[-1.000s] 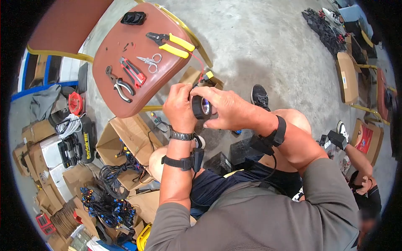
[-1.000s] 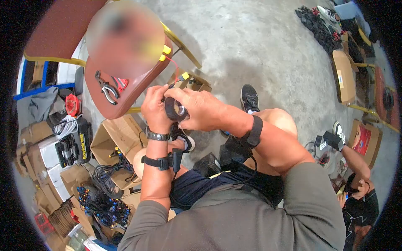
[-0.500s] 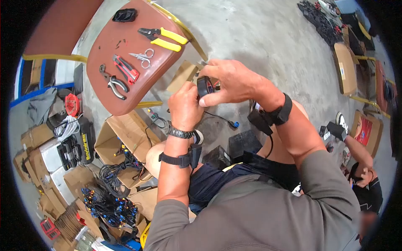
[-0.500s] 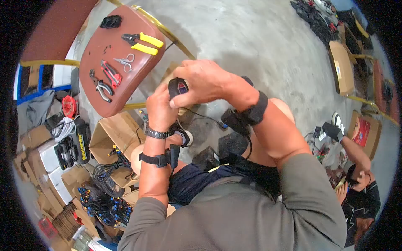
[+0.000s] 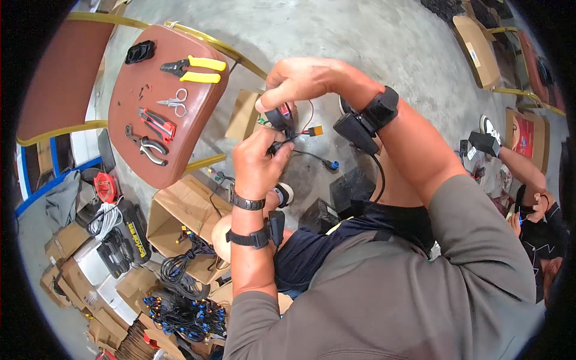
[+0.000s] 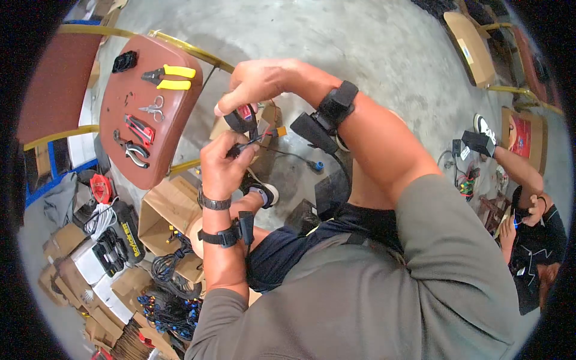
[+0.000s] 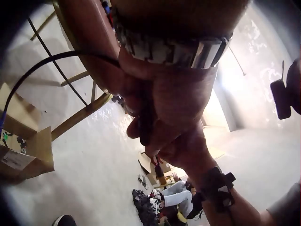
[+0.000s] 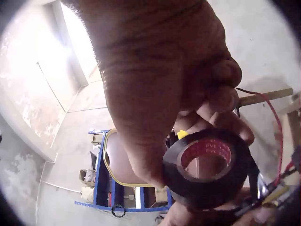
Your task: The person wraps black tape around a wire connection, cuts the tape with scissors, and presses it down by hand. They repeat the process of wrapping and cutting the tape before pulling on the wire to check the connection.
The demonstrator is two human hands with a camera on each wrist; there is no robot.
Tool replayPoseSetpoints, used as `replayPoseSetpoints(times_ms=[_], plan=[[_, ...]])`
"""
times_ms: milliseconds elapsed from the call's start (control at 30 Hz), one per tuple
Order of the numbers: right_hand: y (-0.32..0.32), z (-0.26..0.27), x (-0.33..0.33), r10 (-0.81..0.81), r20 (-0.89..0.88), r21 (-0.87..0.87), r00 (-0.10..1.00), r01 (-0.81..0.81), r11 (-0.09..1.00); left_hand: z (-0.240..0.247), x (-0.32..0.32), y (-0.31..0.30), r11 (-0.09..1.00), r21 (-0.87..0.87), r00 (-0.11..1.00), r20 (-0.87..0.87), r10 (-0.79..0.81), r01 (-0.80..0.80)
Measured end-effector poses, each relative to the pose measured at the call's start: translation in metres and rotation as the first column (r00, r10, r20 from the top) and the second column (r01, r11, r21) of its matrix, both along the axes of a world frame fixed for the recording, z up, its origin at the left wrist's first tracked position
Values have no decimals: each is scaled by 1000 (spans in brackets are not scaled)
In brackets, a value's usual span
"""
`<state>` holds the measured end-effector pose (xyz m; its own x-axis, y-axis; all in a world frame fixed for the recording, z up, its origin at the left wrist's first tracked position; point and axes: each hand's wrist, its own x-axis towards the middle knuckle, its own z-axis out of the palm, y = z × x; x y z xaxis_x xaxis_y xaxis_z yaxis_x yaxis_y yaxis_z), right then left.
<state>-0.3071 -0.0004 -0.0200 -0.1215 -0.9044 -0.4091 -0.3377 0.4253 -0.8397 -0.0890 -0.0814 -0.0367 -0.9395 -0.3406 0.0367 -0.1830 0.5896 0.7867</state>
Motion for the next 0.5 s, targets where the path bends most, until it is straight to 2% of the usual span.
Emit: replayPoseSetpoints(times_ms=[100, 200, 367, 500], plan=[[-2, -10, -3, -42, 51, 24, 998, 41, 999, 4, -2, 2, 998, 42, 992, -115, -49, 54], [-3, -17, -6, -79, 110, 85, 991, 70, 994, 5, -3, 3, 997, 12, 982, -173, -75, 79], [-5, -33, -8, -65, 202, 198, 977, 25, 980, 7, -5, 7, 995, -78, 981, -180, -67, 54], [-7, -41, -3, -115, 306, 231, 945, 44, 972, 6, -4, 8, 995, -94, 981, -189, -55, 37]])
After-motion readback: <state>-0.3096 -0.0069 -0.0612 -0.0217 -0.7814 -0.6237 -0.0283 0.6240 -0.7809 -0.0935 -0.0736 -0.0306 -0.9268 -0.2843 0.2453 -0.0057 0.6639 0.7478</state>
